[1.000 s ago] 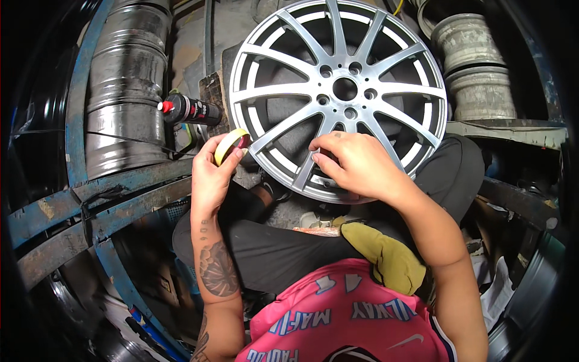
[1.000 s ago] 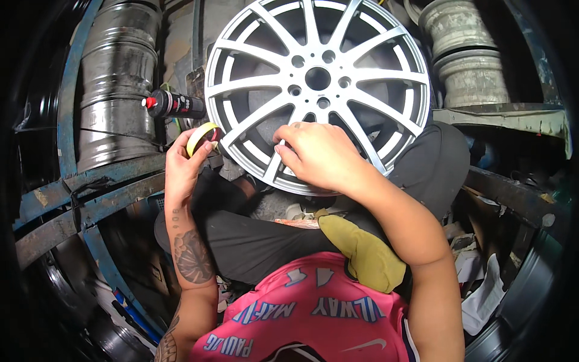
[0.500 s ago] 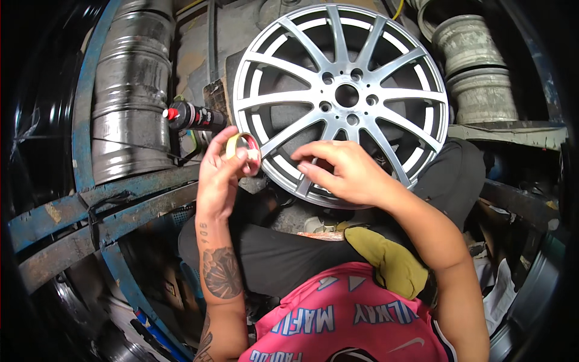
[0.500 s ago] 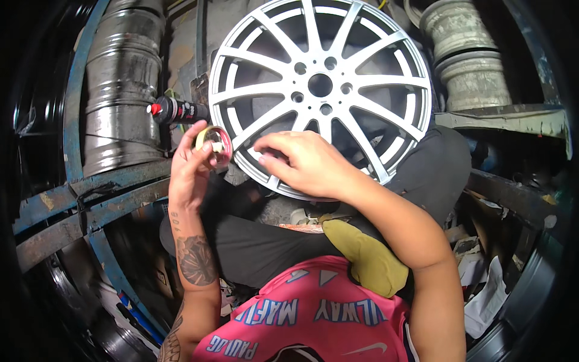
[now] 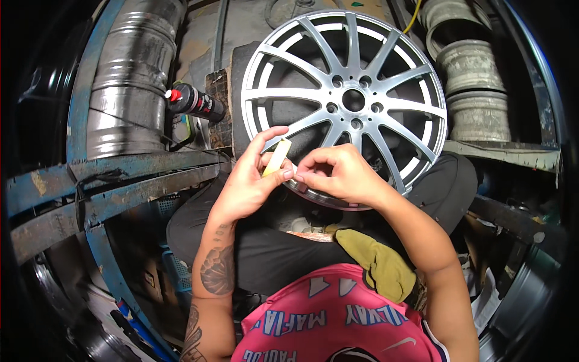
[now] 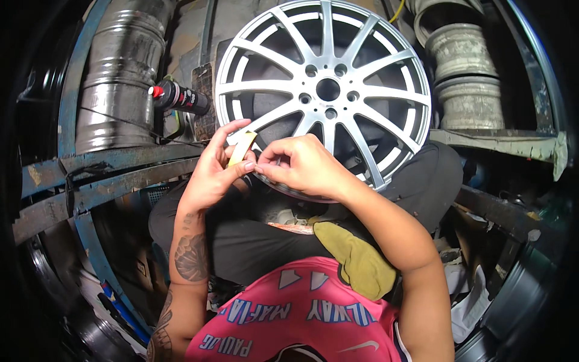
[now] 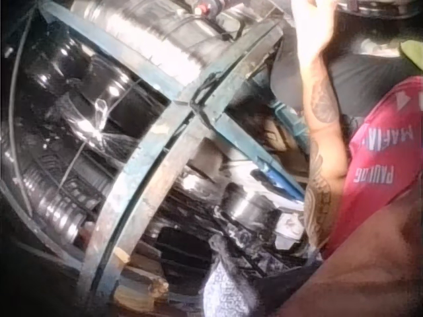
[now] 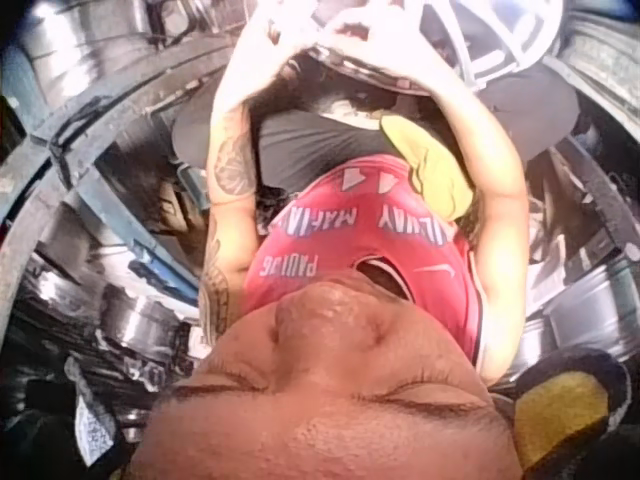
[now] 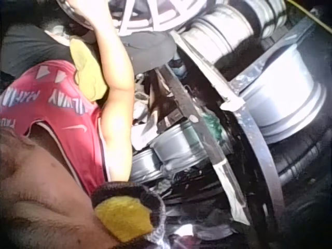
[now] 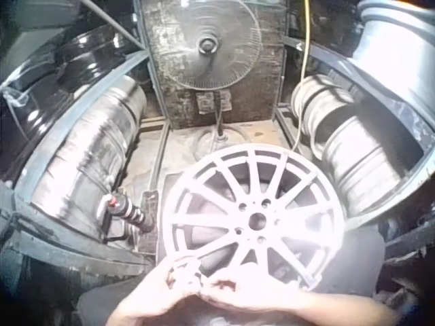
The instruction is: The person cleans an alloy wheel with a cloth, uses a hammer and a red-handled tool on the center area, and applies yellow masking tape to the outer edge of the rim.
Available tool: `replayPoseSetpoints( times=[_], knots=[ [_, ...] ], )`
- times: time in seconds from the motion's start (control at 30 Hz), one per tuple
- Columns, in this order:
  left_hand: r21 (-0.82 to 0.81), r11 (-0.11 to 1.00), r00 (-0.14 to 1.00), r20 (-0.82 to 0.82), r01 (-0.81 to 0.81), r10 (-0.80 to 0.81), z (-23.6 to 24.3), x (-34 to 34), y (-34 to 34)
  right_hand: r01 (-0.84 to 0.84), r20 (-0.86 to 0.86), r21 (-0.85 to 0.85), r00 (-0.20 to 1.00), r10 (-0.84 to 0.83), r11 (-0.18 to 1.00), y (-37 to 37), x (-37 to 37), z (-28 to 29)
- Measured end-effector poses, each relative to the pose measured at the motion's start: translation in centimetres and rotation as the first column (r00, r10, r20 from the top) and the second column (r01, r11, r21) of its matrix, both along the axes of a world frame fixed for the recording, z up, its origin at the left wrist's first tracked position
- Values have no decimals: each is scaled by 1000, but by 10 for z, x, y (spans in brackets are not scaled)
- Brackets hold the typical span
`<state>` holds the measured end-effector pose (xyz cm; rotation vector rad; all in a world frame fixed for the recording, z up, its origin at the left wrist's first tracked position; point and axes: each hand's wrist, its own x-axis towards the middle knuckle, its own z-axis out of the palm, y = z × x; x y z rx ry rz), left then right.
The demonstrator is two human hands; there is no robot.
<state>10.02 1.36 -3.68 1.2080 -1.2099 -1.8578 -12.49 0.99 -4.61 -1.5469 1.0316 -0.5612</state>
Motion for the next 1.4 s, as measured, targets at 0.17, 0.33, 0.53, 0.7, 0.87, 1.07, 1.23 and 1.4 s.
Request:
replayPoseSetpoints(
  times=[0.17,0.33,0.53,0.7,0.87,1.07,1.23,1.4],
  knots=[
    [-113,989,995,34,-93,97,-4,5,-2,14,39,75,999,-17,997,3,4,0],
    [-346,844,886,67,-411,459,4,34,-22,191,130,100,971,-203,977,-5,8,-17],
    [-399,707,738,100,-585,667,-7,45,-40,249,39,-57,968,-247,967,-56,53,-45],
    [-564,796,622,547,-220,560,-24,47,-42,291,-106,228,956,-273,929,-81,87,-44],
    [-395,918,626,706,-42,332,-31,46,-34,176,-19,388,983,-183,905,-86,86,-63],
    [-359,930,478,832,80,281,-34,46,-31,181,-7,308,982,-188,934,-82,90,-56],
    [-308,943,449,866,127,222,-28,43,-30,246,-46,224,969,-242,943,-80,94,-69],
    [-305,942,440,871,140,217,-24,40,-27,273,-94,245,962,-257,930,-82,93,-87]
  ],
)
